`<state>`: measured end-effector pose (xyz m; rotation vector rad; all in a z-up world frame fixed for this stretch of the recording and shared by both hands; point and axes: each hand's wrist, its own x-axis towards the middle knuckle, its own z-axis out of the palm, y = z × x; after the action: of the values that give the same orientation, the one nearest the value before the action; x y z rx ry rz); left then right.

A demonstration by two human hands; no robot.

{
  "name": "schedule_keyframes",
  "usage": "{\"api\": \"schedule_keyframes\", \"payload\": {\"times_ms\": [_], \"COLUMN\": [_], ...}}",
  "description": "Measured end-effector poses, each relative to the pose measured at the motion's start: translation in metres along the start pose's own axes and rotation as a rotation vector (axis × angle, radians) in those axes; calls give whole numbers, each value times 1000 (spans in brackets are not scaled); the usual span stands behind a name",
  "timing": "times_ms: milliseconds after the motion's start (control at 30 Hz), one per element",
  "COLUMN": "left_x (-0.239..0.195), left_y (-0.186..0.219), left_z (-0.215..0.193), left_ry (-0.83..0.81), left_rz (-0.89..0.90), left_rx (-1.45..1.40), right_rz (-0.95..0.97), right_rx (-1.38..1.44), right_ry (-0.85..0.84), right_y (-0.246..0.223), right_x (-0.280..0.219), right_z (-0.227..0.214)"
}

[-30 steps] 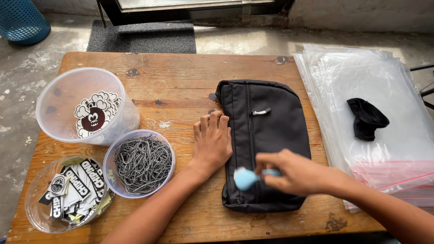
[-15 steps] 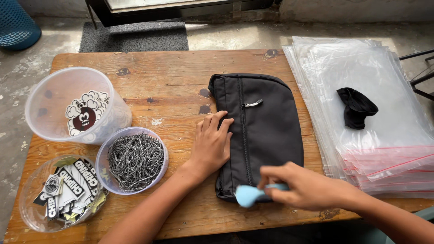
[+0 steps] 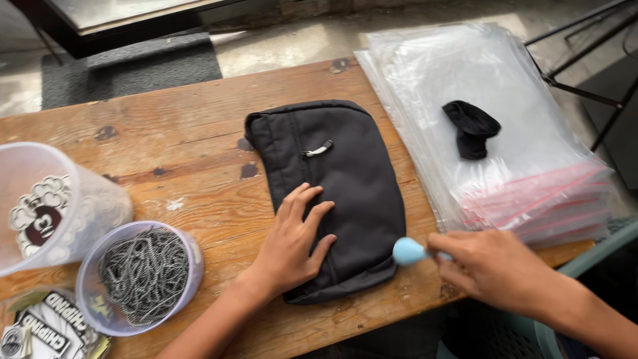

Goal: The person removes a black bag from a plastic bag, places it on a table, and uses a blue brush to clean the bag's surface. The person then places the bag into a basket.

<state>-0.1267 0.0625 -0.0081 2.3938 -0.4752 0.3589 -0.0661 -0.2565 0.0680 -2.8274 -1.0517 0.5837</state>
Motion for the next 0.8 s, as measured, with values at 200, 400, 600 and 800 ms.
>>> {"api": "schedule_keyframes", "payload": {"times_ms": [200, 400, 600, 800], "left_x": [-2, 0, 0, 1], "left_y": [-1, 1, 0, 2], "left_z": [5, 6, 5, 2], "left_ry": [-20, -72, -23, -7], "left_rz": [-26, -103, -44, -42], "left_rx": [-22, 23, -34, -46], "right_rz": [-171, 81, 60, -73], "right_rx": [317, 68, 269, 224], "right_ry": [54, 334, 10, 436], "right_y": [-23, 21, 4, 8], "right_x": [-2, 22, 44, 70], "right_z": [2, -8, -2, -18]}}
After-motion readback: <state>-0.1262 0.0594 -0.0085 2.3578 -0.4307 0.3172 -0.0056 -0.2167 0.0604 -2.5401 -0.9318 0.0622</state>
